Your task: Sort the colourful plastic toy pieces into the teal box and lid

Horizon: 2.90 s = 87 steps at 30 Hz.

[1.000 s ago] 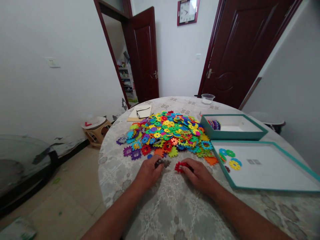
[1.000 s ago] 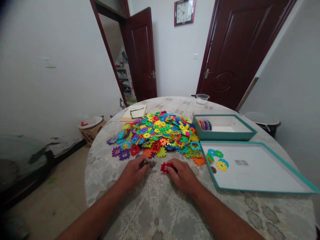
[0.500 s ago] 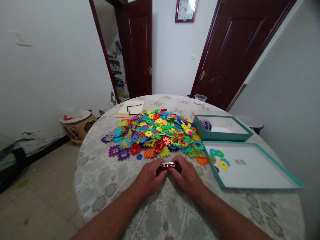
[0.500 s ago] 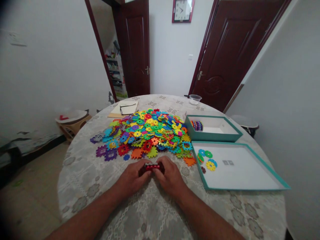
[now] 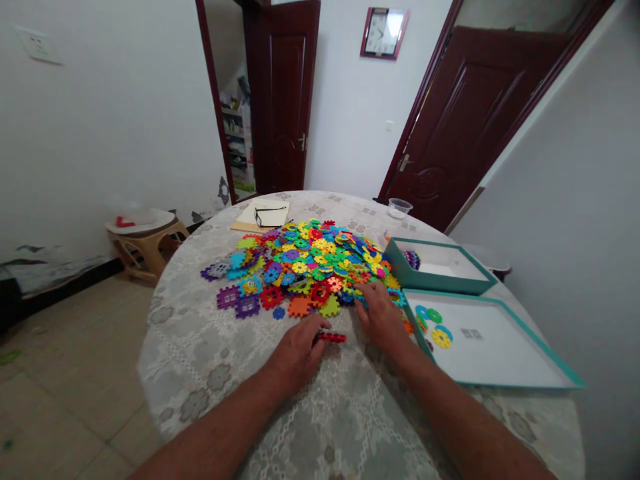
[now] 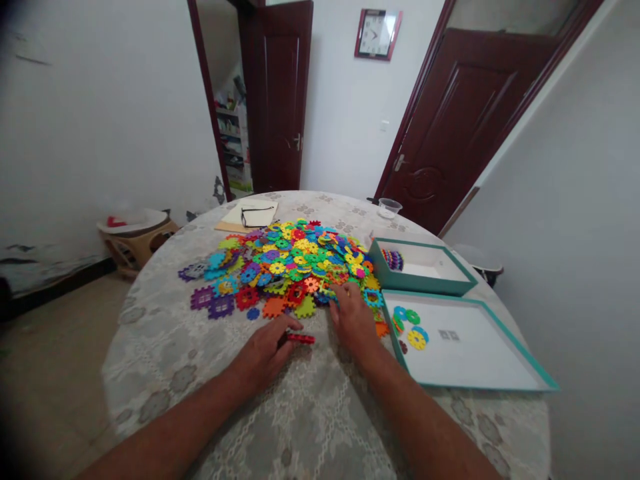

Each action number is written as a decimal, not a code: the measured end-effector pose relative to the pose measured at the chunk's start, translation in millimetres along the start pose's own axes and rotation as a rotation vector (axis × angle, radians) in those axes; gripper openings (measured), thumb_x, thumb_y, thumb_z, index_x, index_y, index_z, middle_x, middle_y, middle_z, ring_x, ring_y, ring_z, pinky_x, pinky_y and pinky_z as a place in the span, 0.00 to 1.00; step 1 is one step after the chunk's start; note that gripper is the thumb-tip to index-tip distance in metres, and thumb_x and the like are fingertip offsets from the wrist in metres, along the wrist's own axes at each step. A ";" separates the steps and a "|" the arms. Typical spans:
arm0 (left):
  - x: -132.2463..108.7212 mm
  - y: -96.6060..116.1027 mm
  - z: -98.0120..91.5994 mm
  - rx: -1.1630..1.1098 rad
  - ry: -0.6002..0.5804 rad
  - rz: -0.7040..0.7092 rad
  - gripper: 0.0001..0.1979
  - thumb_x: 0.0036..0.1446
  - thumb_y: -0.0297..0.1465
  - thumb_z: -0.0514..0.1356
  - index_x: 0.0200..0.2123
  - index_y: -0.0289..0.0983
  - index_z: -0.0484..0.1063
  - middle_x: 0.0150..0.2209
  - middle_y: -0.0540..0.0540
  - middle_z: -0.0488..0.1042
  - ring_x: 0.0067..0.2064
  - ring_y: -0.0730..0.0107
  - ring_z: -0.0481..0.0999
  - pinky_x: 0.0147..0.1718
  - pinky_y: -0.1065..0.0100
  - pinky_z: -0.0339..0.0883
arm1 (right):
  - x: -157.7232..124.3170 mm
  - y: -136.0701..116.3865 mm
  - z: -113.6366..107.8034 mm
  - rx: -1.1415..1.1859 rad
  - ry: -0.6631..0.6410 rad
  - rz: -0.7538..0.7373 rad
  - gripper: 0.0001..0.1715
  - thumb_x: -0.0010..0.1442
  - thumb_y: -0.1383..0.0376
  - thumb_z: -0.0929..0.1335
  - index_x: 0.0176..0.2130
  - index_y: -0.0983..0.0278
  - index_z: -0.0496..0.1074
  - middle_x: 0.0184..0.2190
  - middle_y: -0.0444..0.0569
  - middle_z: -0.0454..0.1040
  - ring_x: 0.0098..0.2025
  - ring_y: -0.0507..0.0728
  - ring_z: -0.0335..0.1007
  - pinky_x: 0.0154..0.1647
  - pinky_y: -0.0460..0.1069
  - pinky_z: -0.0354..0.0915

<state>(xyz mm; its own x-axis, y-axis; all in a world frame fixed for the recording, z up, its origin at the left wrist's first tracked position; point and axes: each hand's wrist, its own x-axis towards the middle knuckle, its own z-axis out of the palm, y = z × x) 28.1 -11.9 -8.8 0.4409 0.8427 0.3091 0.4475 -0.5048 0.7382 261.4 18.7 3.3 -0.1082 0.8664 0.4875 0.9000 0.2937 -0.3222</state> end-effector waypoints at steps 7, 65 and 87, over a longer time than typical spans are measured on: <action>1.4 -1.9 1.1 0.000 0.033 0.087 0.08 0.61 0.23 0.56 0.41 0.39 0.72 0.41 0.44 0.75 0.46 0.62 0.75 0.47 0.63 0.70 | -2.3 -1.4 4.2 -0.136 -0.036 0.009 0.06 0.67 0.68 0.66 0.44 0.61 0.71 0.47 0.54 0.68 0.48 0.60 0.69 0.45 0.50 0.68; -3.4 -12.0 -1.0 0.076 -0.049 -0.102 0.28 0.66 0.36 0.58 0.68 0.46 0.58 0.47 0.46 0.83 0.38 0.62 0.85 0.39 0.64 0.79 | -18.1 -22.0 -38.3 0.260 -0.244 0.013 0.05 0.64 0.67 0.66 0.40 0.61 0.72 0.32 0.44 0.74 0.32 0.53 0.66 0.34 0.47 0.59; 5.4 -11.1 -8.3 0.013 -0.126 -0.022 0.21 0.63 0.34 0.60 0.59 0.41 0.73 0.57 0.40 0.78 0.55 0.56 0.78 0.57 0.56 0.72 | -23.7 -24.9 -25.1 0.684 -0.452 -0.143 0.10 0.51 0.76 0.66 0.32 0.62 0.72 0.29 0.39 0.70 0.32 0.51 0.65 0.36 0.44 0.59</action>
<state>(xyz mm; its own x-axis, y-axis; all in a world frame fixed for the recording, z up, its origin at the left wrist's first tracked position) 19.1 -0.2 -10.4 0.5249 0.8237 0.2147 0.4673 -0.4897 0.7361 252.2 -19.3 20.2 -0.4925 0.8379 0.2352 0.4255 0.4676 -0.7748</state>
